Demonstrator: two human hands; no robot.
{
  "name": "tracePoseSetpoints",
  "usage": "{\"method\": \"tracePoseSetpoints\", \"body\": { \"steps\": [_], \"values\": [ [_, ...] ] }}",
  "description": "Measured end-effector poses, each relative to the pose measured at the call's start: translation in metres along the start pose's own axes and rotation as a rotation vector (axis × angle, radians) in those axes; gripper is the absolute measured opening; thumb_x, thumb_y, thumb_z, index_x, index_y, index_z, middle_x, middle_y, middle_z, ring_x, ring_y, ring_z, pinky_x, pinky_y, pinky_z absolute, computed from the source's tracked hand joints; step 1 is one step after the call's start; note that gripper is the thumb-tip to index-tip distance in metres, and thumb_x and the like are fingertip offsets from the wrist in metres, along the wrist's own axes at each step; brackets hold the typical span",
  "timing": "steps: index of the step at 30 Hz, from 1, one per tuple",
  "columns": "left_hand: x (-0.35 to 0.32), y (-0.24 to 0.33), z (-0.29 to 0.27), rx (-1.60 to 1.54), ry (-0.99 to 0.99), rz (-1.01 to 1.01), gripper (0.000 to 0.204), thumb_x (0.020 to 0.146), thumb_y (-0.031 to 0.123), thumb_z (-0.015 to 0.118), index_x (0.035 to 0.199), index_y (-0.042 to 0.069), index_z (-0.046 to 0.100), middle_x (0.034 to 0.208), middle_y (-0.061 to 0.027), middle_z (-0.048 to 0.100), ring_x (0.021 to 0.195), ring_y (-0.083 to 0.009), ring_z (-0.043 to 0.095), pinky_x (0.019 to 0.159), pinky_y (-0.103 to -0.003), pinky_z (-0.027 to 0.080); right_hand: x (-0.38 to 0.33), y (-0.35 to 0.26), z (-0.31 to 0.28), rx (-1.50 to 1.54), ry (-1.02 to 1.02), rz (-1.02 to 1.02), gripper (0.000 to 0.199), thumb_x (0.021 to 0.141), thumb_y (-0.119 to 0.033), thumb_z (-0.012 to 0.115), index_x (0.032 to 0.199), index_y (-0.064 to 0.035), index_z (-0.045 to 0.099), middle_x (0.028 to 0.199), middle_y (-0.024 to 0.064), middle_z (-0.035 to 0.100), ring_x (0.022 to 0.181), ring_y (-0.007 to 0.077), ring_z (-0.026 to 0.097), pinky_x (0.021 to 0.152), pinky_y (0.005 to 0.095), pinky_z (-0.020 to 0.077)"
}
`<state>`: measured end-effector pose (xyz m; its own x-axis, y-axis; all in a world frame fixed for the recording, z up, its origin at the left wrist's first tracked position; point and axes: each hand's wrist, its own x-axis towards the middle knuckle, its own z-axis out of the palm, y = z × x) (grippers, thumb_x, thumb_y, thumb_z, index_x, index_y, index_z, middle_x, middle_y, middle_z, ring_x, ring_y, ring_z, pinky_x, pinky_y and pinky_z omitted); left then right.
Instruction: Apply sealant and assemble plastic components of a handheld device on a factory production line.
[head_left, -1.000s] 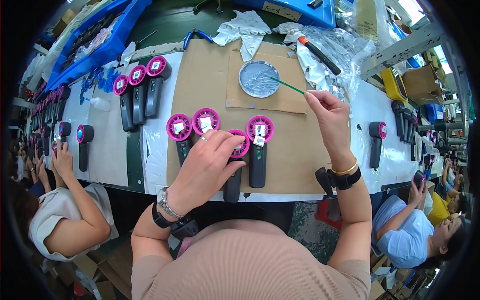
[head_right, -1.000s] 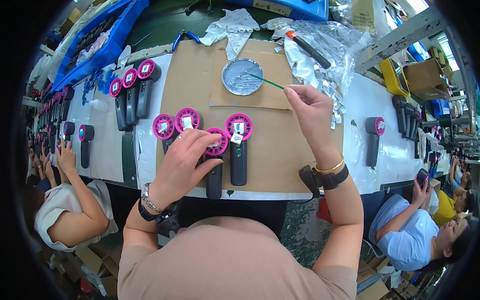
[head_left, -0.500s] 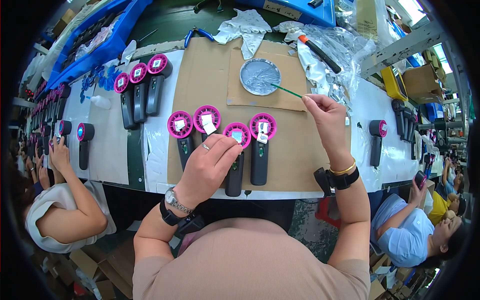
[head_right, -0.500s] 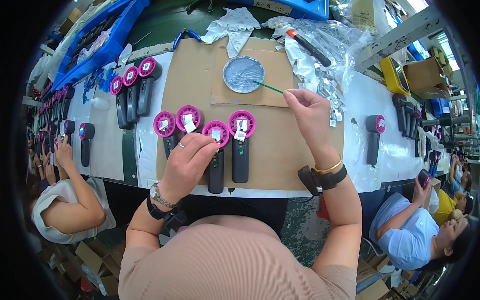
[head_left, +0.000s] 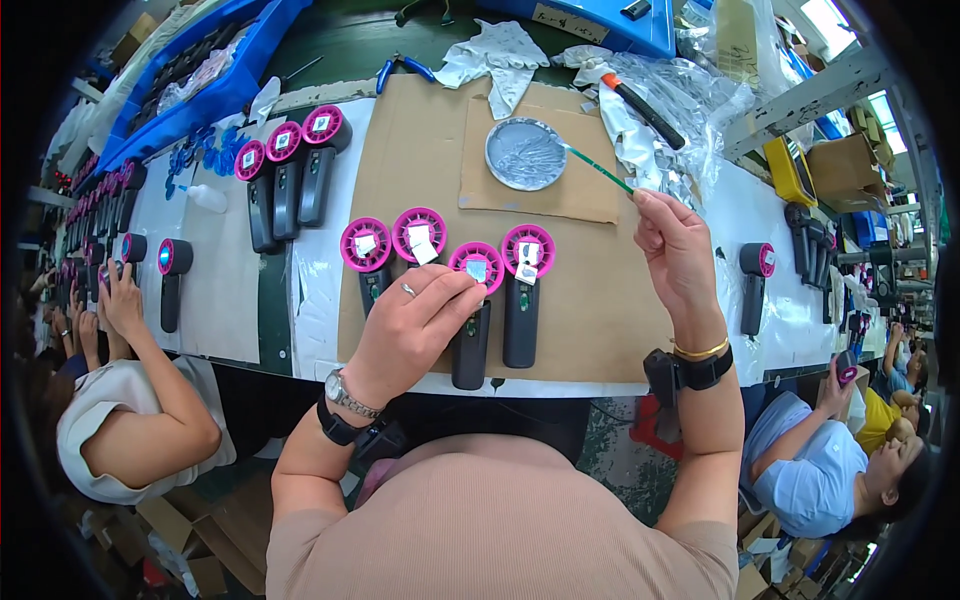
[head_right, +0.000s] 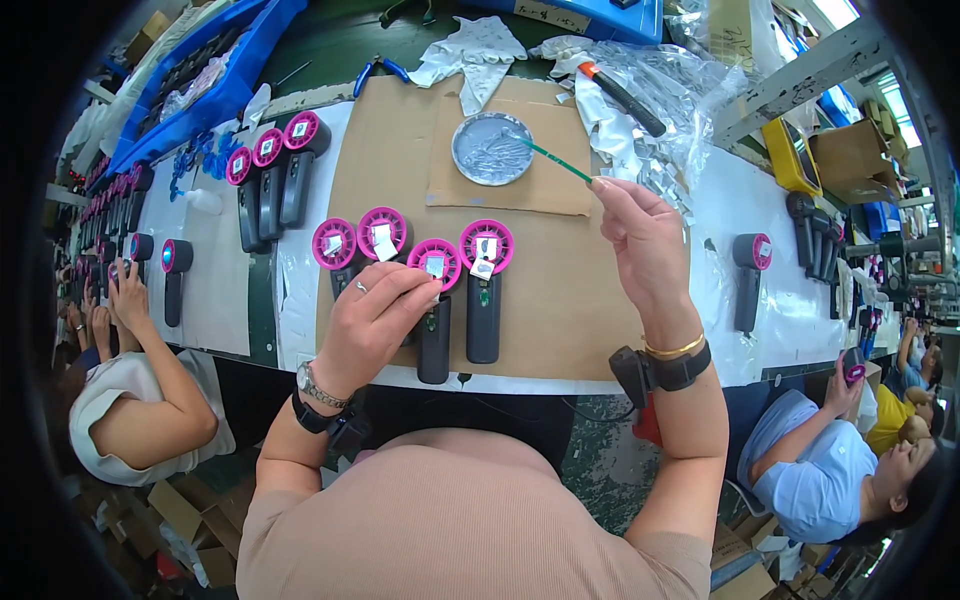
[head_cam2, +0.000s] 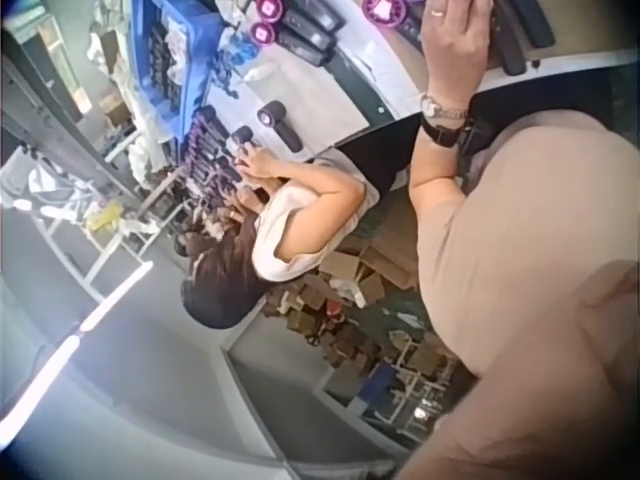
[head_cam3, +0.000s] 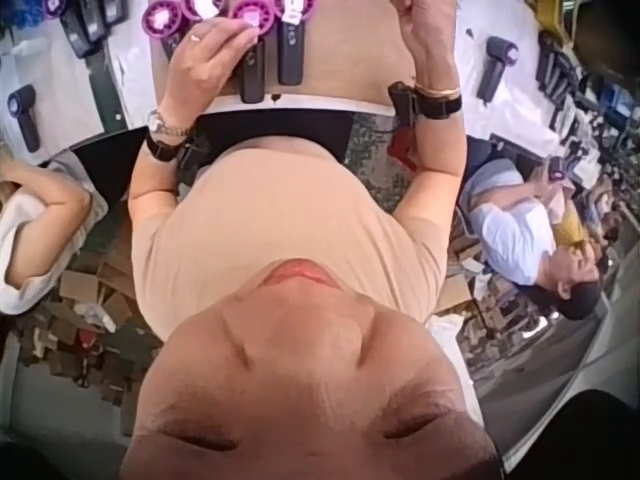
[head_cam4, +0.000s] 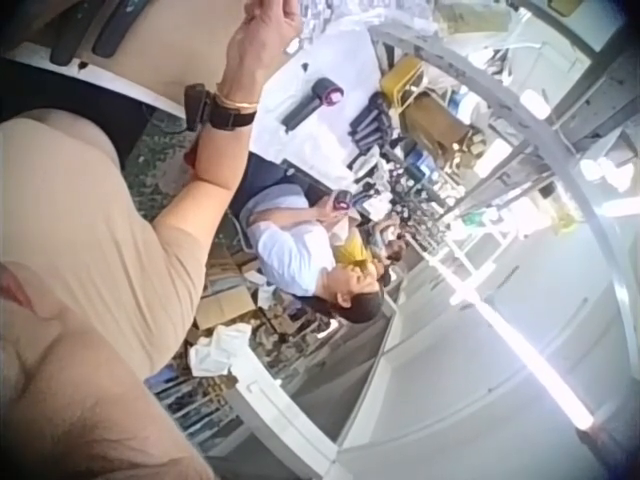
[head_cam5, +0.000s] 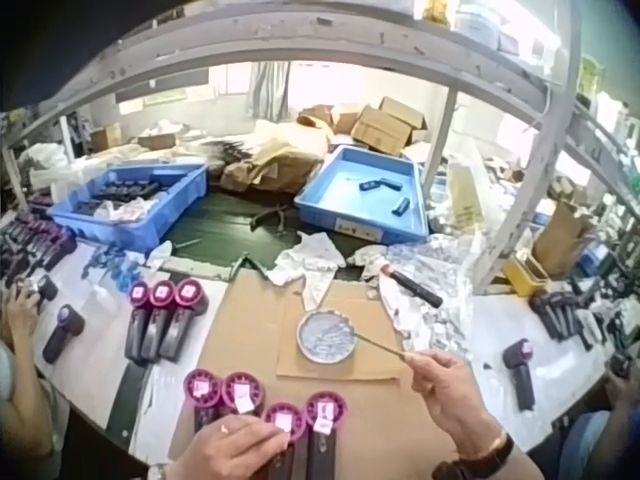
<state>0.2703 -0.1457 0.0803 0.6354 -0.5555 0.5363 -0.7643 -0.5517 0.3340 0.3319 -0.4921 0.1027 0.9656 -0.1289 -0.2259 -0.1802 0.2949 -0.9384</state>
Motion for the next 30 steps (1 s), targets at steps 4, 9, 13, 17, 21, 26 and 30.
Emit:
{"method": "tracePoseSetpoints", "body": {
  "steps": [4, 9, 13, 17, 21, 26, 30],
  "values": [
    [0.0, 0.002, 0.001, 0.006, 0.011, -0.006, 0.033, 0.088, 0.003, 0.078, 0.121, 0.001, 0.079, 0.12, -0.0087, 0.073, 0.111, -0.0279, 0.072, 0.092, -0.039, 0.063, -0.021, -0.008, 0.003, 0.007, -0.054, -0.013, 0.017, 0.108, -0.009, 0.075, 0.118, 0.0043, 0.08, 0.079, -0.0052, 0.057, 0.069, 0.0063, 0.044, 0.063, 0.0251, 0.0335],
    [-0.004, 0.003, -0.002, 0.049, 0.029, 0.003, 0.034, 0.087, 0.005, 0.078, 0.12, 0.002, 0.08, 0.119, -0.0082, 0.072, 0.11, -0.0263, 0.072, 0.092, -0.039, 0.061, -0.061, -0.009, 0.013, -0.111, -0.093, -0.032, 0.015, 0.107, -0.006, 0.075, 0.116, 0.0045, 0.08, 0.081, -0.0044, 0.059, 0.07, 0.0063, 0.045, 0.064, 0.0248, 0.0329],
    [-0.007, 0.004, -0.005, 0.055, 0.06, 0.003, 0.034, 0.086, 0.004, 0.083, 0.12, 0.003, 0.08, 0.111, -0.0068, 0.072, 0.1, -0.0248, 0.07, 0.086, -0.038, 0.058, -0.092, -0.011, 0.028, -0.442, -0.118, -0.234, 0.013, 0.102, 0.0, 0.078, 0.115, 0.0033, 0.081, 0.084, -0.0035, 0.061, 0.071, 0.0058, 0.048, 0.063, 0.025, 0.0345],
    [-0.013, 0.003, -0.004, 0.061, 0.072, -0.009, 0.034, 0.086, 0.004, 0.086, 0.12, 0.004, 0.08, 0.102, -0.0049, 0.07, 0.09, -0.0228, 0.067, 0.078, -0.038, 0.053, -0.112, -0.007, 0.042, -0.754, -0.198, -0.502, 0.02, 0.095, 0.007, 0.083, 0.114, 0.0018, 0.082, 0.085, -0.0005, 0.063, 0.072, 0.0076, 0.053, 0.062, 0.0267, 0.0382],
    [-0.014, 0.002, 0.0, 0.06, 0.08, -0.005, 0.035, 0.087, 0.004, 0.086, 0.121, 0.005, 0.079, 0.094, -0.0031, 0.066, 0.082, -0.0211, 0.064, 0.072, -0.037, 0.048, -0.111, 0.001, 0.047, -0.941, -0.293, -0.808, 0.028, 0.088, 0.009, 0.087, 0.114, 0.001, 0.082, 0.084, 0.0044, 0.063, 0.07, 0.0127, 0.056, 0.06, 0.0305, 0.0421],
    [-0.015, 0.002, -0.001, 0.052, 0.079, -0.005, 0.034, 0.088, 0.004, 0.084, 0.122, 0.005, 0.078, 0.088, -0.0021, 0.062, 0.077, -0.0203, 0.06, 0.068, -0.038, 0.044, -0.108, 0.0, 0.057, -1.146, -0.406, -1.098, 0.036, 0.079, 0.012, 0.089, 0.113, 0.0021, 0.08, 0.085, 0.0074, 0.06, 0.069, 0.0205, 0.058, 0.061, 0.0358, 0.045],
    [-0.015, 0.001, -0.003, 0.05, 0.076, -0.001, 0.035, 0.087, 0.004, 0.082, 0.122, 0.005, 0.079, 0.087, -0.0019, 0.06, 0.076, -0.02, 0.06, 0.067, -0.038, 0.044, -0.105, 0.001, 0.061, -1.244, -0.488, -1.181, 0.04, 0.076, 0.012, 0.088, 0.114, 0.0043, 0.079, 0.087, 0.006, 0.057, 0.07, 0.0209, 0.058, 0.061, 0.0376, 0.0445]
  ]
}}
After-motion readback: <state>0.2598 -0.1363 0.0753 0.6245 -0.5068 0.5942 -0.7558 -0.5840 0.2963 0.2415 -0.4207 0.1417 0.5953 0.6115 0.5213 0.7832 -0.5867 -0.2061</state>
